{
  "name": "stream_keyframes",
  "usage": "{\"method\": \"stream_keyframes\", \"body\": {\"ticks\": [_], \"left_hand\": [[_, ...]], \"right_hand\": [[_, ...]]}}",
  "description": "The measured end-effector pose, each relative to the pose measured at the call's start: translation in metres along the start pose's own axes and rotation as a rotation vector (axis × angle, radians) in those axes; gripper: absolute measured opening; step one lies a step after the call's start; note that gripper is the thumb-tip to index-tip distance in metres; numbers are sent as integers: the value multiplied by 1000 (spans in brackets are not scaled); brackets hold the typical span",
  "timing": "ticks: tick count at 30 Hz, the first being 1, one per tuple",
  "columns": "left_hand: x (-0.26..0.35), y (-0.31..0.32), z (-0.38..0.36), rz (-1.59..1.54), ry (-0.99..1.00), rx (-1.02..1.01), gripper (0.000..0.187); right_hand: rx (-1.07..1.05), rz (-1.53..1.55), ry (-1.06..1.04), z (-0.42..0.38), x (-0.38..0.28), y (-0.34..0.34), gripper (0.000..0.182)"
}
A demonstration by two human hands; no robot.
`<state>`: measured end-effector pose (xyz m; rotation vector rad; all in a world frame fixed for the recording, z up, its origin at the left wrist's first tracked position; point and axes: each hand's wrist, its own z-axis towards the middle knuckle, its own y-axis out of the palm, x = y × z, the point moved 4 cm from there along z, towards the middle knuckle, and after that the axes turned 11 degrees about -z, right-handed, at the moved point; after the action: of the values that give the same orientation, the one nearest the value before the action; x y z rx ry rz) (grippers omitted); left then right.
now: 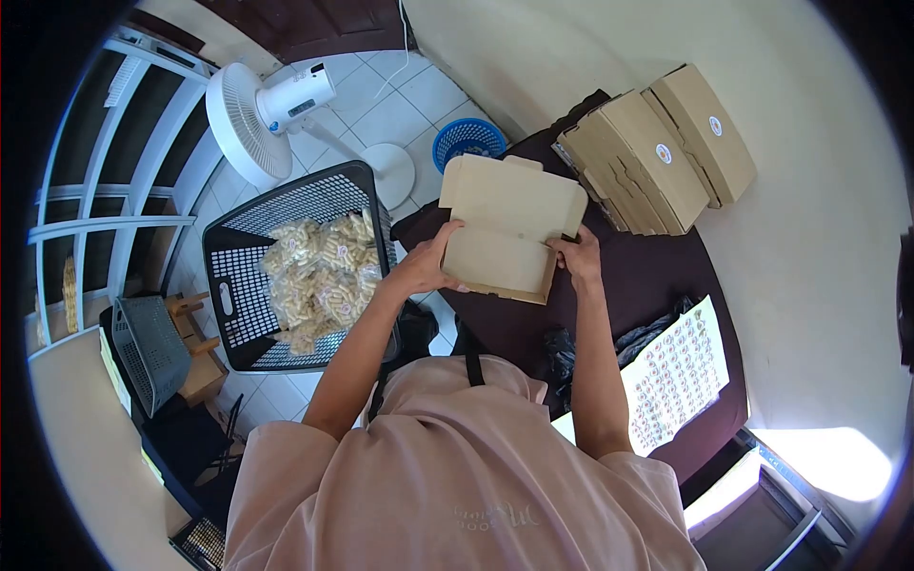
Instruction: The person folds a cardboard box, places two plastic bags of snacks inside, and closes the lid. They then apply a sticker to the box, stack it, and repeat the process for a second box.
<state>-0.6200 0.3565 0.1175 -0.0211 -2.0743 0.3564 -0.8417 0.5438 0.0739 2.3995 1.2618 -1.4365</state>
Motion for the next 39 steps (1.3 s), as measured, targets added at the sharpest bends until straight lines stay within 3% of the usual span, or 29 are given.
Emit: {"method": "stream_keyframes", "body": {"ticks": [5,6,7,9,11,12,17,20,22,26,27,28,30,32,36,38,39], "left_hand": [[16,-3,17,84,35,34,109],[21,-5,25,102,57,57,111],[21,-4,37,94,205,100,110],[16,1,59,61,418,182,107],[33,3,68,10,528,243,98],[42,5,68,-14,569,269,94],[36,16,34,-82,429,419,83],[2,9,-9,-252,432,446,81],[-21,-12,-55,-373,403,566,60],[-145,-49,-134,-449,158,1035,39],[-180,-62,-158,-131,54,1240,33],[-203,-79,-184,-180,-152,1283,18],[-282,-99,-223,-60,-462,1390,18],[-329,-114,-250,-51,-705,1476,35],[-375,-130,-255,-29,-781,1477,46],[-369,-133,-247,-636,-906,1224,55],[-392,-133,-240,-565,-958,1144,50]], "right_hand": [[128,18,-66,-3,13,-6,26],[273,56,-194,6,25,-14,23],[408,98,-325,11,29,-21,20],[570,-59,-310,25,45,-40,17],[547,-6,-109,19,33,-50,22],[506,229,-121,22,36,-50,28],[509,181,0,6,24,-58,57],[513,113,9,-9,26,-61,57],[584,77,-6,-22,32,-60,53],[778,-71,-46,-55,35,-53,38],[771,-83,-54,-61,35,-48,38],[776,-94,-108,-67,34,-42,33],[779,-117,-166,-79,29,-26,27],[677,-83,-247,-89,18,-2,21],[535,-51,-288,-119,-16,51,15],[411,-50,-306,-131,-30,77,12],[374,-42,-321,-137,-34,88,11]]}}
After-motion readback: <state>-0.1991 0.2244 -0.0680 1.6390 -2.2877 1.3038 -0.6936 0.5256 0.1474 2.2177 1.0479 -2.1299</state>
